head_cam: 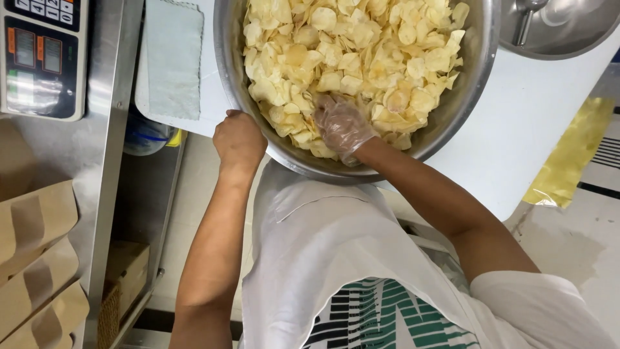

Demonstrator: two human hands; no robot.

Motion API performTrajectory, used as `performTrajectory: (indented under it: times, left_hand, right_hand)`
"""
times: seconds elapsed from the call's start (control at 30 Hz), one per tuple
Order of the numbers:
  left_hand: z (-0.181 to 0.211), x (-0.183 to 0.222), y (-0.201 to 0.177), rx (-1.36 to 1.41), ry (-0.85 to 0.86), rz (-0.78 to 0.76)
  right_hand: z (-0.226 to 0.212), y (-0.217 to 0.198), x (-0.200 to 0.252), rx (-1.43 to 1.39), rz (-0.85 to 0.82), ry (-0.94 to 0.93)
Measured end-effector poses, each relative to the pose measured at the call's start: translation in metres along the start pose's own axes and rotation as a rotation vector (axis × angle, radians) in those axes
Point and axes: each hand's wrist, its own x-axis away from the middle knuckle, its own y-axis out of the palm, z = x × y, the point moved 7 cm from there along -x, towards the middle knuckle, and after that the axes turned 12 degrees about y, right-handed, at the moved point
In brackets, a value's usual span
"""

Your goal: The person is seasoning a large bowl of dried fruit chips by adding powder from small jars using a spoon and then mixing the contents by hand.

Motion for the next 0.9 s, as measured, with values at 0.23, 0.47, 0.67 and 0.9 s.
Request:
performTrajectory:
  times: [0.23, 0.47, 0.67, 0.9]
  left_hand:
    - [0.000, 0.002, 0.000, -0.030, 0.030, -0.023]
    - [-0.008, -0.002, 0.011, 0.037, 0.010, -0.010]
    - [-0.002, 0.014, -0.018, 0.124, 0.010, 0.024]
    - [-0.022, 0.014, -0.005, 0.186, 0.068, 0.101]
  right_hand:
    - [-0.003, 0.020, 0.014, 0.145, 0.298, -0.183]
    - [0.019, 0.079, 0.026, 0.150, -0.048, 0.213]
    - [0.027, -0.013, 0.014, -0.463, -0.026, 0.264]
    - [0.191, -0.169, 0.020, -0.265, 0.371, 1.090]
